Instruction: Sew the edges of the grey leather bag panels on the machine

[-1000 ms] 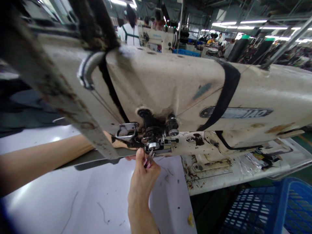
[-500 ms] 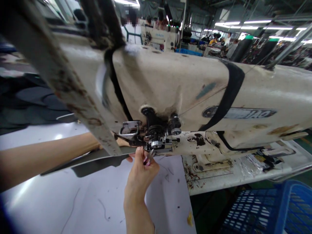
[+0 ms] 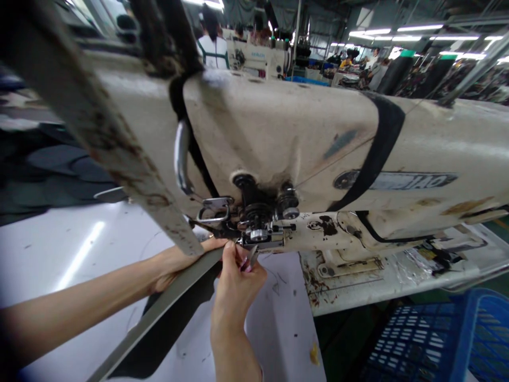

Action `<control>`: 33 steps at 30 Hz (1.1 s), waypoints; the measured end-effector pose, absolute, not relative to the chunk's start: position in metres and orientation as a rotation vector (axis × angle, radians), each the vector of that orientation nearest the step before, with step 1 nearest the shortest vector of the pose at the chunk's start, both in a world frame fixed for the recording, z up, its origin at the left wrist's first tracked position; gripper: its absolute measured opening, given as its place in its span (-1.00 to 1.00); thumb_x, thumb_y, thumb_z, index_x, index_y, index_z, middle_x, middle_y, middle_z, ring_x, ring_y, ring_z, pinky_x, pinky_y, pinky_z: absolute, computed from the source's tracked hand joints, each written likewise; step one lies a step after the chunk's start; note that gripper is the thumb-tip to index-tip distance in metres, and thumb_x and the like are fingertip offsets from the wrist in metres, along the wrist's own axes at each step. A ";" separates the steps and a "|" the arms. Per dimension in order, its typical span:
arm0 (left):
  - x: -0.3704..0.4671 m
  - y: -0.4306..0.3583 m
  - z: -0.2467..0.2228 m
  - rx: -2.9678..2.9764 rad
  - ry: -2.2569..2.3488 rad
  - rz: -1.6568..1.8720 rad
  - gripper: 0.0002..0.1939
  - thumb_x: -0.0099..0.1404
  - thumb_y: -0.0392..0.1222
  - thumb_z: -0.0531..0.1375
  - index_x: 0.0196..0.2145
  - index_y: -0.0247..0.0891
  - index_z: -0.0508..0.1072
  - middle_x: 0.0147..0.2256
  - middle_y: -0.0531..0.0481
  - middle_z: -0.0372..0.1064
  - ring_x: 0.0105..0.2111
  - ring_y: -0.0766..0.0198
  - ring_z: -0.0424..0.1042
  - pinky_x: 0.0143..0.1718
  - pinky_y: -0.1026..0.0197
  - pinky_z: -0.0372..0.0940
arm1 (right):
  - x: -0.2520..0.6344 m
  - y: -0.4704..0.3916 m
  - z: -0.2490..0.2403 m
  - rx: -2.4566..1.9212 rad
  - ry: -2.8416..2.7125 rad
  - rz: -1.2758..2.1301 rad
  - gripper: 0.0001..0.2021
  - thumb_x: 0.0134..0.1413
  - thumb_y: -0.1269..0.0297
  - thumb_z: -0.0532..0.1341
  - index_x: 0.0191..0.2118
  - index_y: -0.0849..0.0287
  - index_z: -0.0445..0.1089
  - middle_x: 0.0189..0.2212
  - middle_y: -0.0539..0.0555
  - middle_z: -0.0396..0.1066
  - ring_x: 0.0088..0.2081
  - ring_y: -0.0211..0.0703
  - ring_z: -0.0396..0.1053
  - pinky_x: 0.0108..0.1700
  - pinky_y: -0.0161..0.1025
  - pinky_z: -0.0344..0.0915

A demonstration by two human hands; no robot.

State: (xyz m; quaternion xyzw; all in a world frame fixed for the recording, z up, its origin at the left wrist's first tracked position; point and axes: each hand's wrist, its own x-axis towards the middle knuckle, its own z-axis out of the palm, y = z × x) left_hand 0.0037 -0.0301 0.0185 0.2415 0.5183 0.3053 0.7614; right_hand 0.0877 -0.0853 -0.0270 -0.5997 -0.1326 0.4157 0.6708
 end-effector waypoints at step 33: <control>0.063 -0.071 -0.005 0.360 1.181 1.125 -0.21 0.18 0.05 0.33 0.30 0.11 0.14 -0.21 0.06 0.57 -0.37 0.26 0.55 -0.33 0.29 0.43 | 0.149 -0.087 -0.009 -1.439 -0.740 0.993 -0.76 -0.14 0.17 0.42 -0.47 0.31 0.62 -0.59 0.09 0.52 -0.53 -0.14 0.41 -0.46 -0.26 0.34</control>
